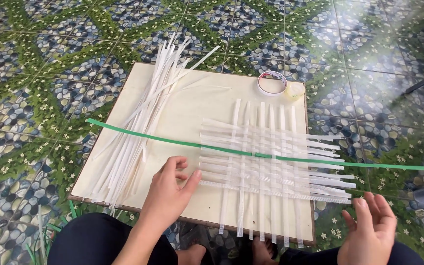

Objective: Weaving white plastic strips together on a wooden board to create a mat.

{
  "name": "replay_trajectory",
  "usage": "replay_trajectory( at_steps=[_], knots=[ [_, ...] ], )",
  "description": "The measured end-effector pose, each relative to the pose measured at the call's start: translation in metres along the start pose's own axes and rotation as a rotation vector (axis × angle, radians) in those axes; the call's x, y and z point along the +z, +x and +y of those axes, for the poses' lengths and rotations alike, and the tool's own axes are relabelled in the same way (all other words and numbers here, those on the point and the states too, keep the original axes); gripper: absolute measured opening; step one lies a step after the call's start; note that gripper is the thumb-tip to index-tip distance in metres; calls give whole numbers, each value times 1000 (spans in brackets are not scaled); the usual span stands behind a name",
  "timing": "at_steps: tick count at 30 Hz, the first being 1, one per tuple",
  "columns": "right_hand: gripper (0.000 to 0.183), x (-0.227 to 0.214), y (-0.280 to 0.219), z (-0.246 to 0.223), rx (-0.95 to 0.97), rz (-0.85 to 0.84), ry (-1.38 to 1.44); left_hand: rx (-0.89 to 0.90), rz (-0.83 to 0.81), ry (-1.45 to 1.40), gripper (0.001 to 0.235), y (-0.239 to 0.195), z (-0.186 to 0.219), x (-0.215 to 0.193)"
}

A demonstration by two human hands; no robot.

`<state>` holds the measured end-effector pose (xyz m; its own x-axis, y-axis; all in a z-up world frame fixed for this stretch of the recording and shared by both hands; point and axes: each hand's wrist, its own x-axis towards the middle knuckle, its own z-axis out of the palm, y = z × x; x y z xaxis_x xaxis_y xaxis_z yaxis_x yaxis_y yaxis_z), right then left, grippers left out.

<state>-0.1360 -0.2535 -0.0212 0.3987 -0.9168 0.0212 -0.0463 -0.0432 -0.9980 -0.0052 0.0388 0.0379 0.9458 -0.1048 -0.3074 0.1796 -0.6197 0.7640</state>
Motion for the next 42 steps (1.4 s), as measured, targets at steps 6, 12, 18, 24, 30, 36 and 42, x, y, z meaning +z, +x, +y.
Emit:
replay_trajectory(
  at_steps=[6,12,18,24,30,36,42],
  knots=[
    [50,5,5,-5,291,-108,16,65,-27,-47,60,-7,-8,14],
    [30,5,2,-7,338,-124,88,54,-33,-116,52,-8,-12,14],
    [24,2,0,-10,309,-154,161,2,18,38,35,-14,0,-1],
    [25,8,-1,-20,408,-160,77,321,252,496,34,-10,-19,25],
    [58,23,1,-16,574,-162,147,840,43,419,44,-15,22,89],
    [74,14,9,-4,556,-195,394,979,51,504,61,9,19,143],
    [92,20,-2,-27,520,-190,650,963,64,535,60,10,15,147]
  ],
)
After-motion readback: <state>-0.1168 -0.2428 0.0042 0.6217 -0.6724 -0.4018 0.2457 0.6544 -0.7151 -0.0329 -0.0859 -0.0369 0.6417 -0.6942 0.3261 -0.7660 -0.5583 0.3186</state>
